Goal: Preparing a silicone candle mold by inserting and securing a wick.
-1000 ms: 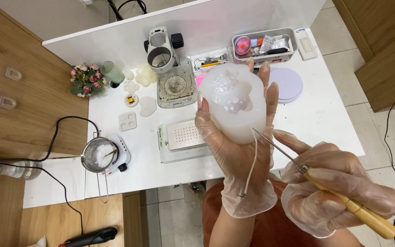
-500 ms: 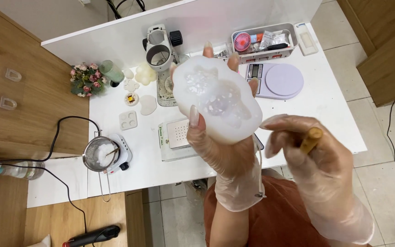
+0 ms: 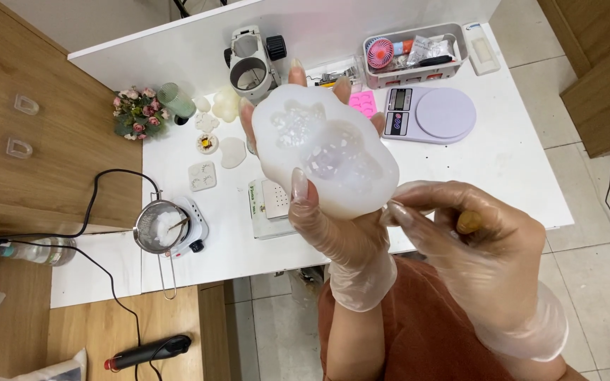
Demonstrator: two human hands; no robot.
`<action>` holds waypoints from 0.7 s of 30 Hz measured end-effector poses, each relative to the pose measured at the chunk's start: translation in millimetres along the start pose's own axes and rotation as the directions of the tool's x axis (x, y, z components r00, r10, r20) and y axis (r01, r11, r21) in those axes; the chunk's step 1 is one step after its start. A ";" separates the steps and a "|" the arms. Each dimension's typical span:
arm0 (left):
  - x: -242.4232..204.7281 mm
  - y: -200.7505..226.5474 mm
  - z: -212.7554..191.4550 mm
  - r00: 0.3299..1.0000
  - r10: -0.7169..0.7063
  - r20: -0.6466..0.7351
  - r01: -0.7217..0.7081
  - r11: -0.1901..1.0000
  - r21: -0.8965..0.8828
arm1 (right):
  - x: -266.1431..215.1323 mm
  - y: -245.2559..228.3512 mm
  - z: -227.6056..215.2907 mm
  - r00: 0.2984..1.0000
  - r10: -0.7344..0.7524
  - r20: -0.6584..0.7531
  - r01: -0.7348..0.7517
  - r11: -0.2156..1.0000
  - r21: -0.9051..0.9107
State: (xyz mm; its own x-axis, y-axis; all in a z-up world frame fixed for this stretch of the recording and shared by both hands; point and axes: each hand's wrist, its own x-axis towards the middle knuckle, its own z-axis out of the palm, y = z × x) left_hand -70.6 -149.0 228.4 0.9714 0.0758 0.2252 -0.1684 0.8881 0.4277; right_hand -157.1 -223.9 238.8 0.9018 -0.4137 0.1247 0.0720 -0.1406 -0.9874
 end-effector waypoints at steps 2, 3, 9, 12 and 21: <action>0.8 0.4 -2.3 1.000 0.016 0.011 -0.016 1.000 -0.016 | -0.2 2.4 2.8 0.971 -0.235 -0.042 0.230 0.968 -0.096; 1.4 -0.2 -3.9 1.000 0.016 0.012 -0.016 1.000 -0.016 | -1.3 2.7 4.3 0.971 -0.235 -0.043 0.230 0.968 -0.096; 1.5 -2.8 -10.5 0.998 0.048 0.043 -0.046 0.997 -0.056 | -4.3 -8.0 14.2 0.901 -0.409 -0.141 0.338 0.869 -0.360; 0.9 -1.6 -6.9 0.998 0.053 0.017 -0.052 0.998 -0.040 | -2.9 -14.6 15.1 0.893 -0.428 -0.138 0.333 0.835 -0.437; -1.3 1.0 5.4 0.999 0.035 -0.026 -0.033 0.998 0.050 | -1.1 -11.0 17.7 0.884 -0.444 -0.148 0.353 0.840 -0.411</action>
State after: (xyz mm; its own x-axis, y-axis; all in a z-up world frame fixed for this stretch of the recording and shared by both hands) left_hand -72.9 -150.7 233.3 0.9690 0.1180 0.2172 -0.2088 0.8613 0.4633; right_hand -151.4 -205.9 247.8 0.7018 -0.4365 0.5630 0.2042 -0.6339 -0.7460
